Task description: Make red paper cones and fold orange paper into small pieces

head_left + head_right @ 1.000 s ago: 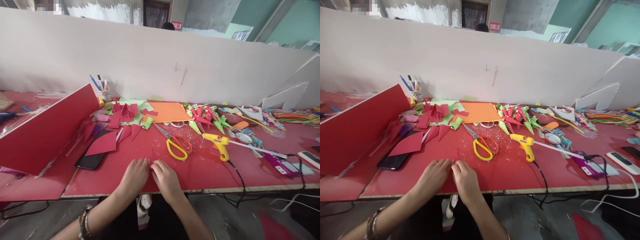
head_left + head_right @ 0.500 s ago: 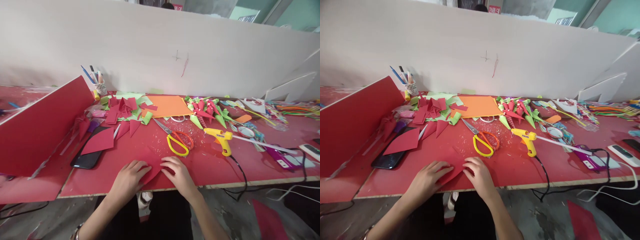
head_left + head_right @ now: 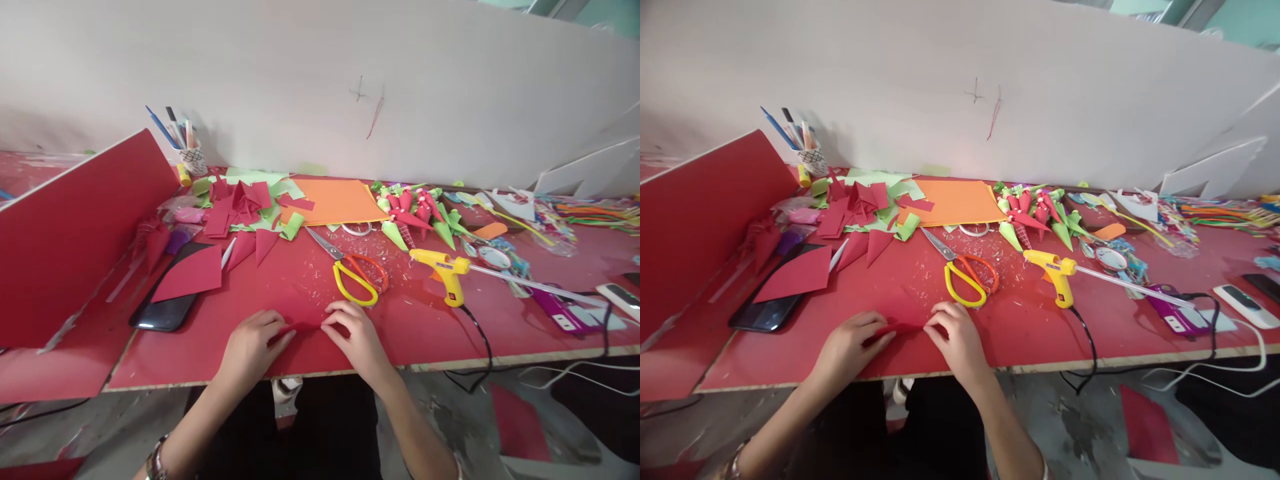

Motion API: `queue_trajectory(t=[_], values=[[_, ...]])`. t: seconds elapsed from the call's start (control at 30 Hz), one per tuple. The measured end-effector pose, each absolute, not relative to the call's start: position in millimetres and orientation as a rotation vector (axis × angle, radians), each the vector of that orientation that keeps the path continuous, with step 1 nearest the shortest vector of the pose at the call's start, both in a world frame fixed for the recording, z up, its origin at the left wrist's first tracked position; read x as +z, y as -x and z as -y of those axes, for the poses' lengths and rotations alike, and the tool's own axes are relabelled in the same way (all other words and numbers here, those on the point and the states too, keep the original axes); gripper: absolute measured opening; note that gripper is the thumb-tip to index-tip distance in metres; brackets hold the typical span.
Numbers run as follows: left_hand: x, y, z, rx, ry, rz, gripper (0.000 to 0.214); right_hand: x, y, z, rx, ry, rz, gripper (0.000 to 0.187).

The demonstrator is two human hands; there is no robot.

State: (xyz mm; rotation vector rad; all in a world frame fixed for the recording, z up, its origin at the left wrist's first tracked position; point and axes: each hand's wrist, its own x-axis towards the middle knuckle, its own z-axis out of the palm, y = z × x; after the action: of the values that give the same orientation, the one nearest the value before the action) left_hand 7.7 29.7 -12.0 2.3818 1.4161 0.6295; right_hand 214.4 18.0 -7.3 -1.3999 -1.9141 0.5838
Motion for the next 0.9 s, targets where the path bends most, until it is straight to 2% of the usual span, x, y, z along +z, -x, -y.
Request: queue_trajectory(t=[0.17,0.43,0.9], values=[[-10.7,-9.8,-28.6,0.61,-2.336,-1.604,0.031,-11.0,-210.1,-18.6,0.53,1.452,1.899,0.008],[-6.4,-11.0,-30.8,0.495,-2.293,-1.749,0.035,-13.3,-206.7,-19.8,0.48,1.475,1.912,0.008],[-3.7,-14.9,-34.3,0.336,-2.291,-1.812,0.03,-12.7,-202.5,-20.1,0.427,1.526,1.945,0.012]])
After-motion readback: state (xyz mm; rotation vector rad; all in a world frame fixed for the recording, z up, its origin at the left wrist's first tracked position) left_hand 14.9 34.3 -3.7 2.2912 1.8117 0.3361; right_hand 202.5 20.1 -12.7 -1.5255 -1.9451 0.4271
